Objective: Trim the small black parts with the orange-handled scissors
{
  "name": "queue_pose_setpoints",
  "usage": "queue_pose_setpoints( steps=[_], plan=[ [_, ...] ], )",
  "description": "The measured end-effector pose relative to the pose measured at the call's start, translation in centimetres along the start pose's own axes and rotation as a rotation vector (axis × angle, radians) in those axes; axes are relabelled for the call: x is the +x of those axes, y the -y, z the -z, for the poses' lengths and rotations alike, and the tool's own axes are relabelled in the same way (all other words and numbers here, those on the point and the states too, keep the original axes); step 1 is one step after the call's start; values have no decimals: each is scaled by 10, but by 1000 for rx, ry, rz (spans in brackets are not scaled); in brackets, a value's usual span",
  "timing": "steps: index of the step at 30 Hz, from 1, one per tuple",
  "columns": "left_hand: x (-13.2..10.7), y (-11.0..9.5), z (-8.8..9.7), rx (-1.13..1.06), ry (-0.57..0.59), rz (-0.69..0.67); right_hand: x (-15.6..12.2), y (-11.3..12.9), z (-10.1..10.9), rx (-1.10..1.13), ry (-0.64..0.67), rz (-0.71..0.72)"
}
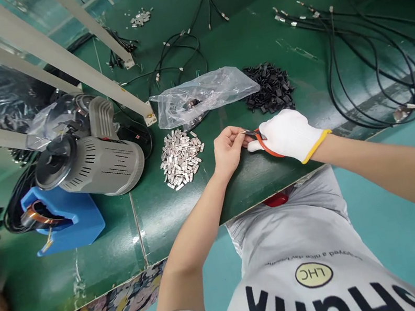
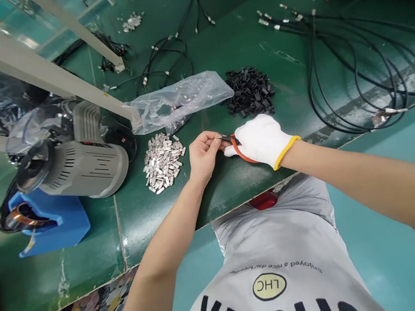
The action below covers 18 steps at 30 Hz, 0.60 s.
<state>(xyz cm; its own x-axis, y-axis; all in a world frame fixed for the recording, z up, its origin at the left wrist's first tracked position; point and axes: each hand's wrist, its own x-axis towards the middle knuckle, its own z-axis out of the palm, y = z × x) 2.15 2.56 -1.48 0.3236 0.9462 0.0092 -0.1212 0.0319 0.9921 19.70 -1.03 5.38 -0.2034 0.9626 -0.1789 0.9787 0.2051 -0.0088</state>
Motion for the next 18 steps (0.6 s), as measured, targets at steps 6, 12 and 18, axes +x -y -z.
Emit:
queue_pose_setpoints(
  steps=[6, 12, 18],
  plan=[
    [1, 1, 1, -29, -3, 23, -3, -1, -2, 13, -4, -34],
    [1, 0, 1, -9, 21, 18, 2, -5, 5, 17, 54, 13],
    [1, -2, 1, -7, 18, 30, 2, -1, 12, -7, 56, 40]
  ],
)
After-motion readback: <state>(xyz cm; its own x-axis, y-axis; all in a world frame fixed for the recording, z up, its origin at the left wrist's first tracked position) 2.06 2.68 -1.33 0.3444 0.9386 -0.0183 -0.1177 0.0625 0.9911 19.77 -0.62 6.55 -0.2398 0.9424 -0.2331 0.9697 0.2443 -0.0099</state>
